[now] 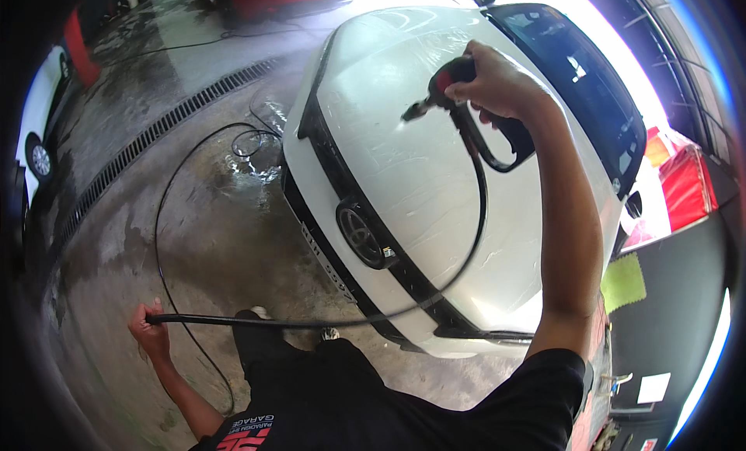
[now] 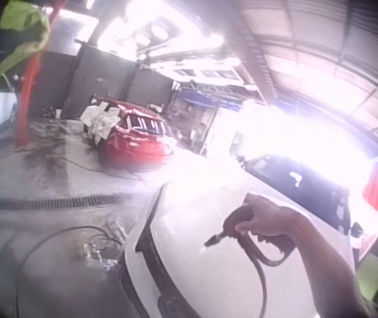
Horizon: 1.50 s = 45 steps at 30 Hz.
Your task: The person uses a pressure washer to clean a white car, starting with the wheels and wheel wells, then moving to the side panels, rear bumper, and hood. The person systematically sprays water across the vehicle's exterior surfaces.
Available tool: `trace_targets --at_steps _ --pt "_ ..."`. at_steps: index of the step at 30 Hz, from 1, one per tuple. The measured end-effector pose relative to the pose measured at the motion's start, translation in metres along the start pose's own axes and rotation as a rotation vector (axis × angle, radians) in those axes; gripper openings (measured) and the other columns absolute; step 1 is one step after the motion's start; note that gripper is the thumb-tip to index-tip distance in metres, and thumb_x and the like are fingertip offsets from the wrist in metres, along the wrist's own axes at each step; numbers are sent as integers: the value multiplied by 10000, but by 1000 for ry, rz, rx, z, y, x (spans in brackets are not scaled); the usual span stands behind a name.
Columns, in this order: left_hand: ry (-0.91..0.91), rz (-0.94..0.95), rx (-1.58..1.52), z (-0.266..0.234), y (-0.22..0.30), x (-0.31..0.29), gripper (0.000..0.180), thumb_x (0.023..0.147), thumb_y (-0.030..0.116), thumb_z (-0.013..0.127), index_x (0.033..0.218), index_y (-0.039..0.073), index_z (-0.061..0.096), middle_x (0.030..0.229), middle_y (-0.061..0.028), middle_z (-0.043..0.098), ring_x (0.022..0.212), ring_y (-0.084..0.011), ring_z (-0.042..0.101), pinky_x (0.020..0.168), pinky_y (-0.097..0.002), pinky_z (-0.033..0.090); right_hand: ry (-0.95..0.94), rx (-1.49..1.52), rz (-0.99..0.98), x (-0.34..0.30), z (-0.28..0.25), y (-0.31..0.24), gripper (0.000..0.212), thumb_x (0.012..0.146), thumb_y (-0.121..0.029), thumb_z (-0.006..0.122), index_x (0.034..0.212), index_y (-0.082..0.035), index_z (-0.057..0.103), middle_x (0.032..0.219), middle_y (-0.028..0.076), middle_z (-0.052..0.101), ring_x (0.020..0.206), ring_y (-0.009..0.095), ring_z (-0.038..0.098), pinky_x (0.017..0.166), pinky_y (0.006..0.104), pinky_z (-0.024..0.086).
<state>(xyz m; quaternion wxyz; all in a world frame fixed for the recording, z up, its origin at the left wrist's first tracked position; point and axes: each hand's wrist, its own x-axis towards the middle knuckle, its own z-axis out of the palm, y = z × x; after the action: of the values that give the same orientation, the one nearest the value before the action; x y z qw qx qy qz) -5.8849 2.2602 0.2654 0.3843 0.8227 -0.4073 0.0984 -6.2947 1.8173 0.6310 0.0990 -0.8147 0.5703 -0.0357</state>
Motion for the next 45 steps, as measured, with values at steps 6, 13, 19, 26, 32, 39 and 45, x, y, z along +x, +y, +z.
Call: trace_targets --at_steps 6,13,19,26,32,39,45 --pt "-86 29 -100 29 -62 93 508 954 181 745 666 27 356 582 -112 322 562 -249 270 521 -405 287 59 107 57 14 34 -44 429 890 -210 779 1143 15 515 759 107 619 529 149 619 424 309 510" --pt "-227 128 -182 45 -140 218 489 944 175 750 663 27 379 573 -133 364 533 -279 322 517 -409 296 78 49 385 27 18 -99 469 864 -201 795 1169 29 522 815 137 660 554 169 637 439 345 513" --pt "-351 109 -254 58 -160 262 463 896 121 778 656 16 397 558 -155 392 514 -314 348 509 -433 328 417 61 507 46 17 -120 503 873 -185 802 1209 16 486 677 63 578 504 143 600 416 313 490" --pt "-394 96 -272 71 -159 276 463 899 117 772 661 18 388 567 -159 362 551 -312 292 508 -415 321 415 69 571 66 16 -127 435 859 -218 797 1121 -11 518 786 113 647 552 180 638 460 341 517" --pt "-373 115 -291 78 -182 294 469 915 124 764 670 18 379 565 -145 344 546 -275 283 505 -408 318 355 75 683 100 32 -115 423 856 -212 797 1116 -18 526 804 112 664 564 183 657 490 337 548" --pt "-360 120 -222 86 -186 296 476 910 131 762 663 16 371 560 -145 348 537 -287 287 506 -415 315 286 45 758 120 37 -114 439 840 -211 797 1126 -18 526 821 114 677 577 193 675 498 341 562" --pt "-454 123 -240 112 -177 289 465 888 139 772 658 15 387 562 -142 335 541 -281 290 510 -414 326 399 66 717 108 43 -93 452 843 -217 808 1135 -21 524 809 115 677 563 193 674 470 342 543"
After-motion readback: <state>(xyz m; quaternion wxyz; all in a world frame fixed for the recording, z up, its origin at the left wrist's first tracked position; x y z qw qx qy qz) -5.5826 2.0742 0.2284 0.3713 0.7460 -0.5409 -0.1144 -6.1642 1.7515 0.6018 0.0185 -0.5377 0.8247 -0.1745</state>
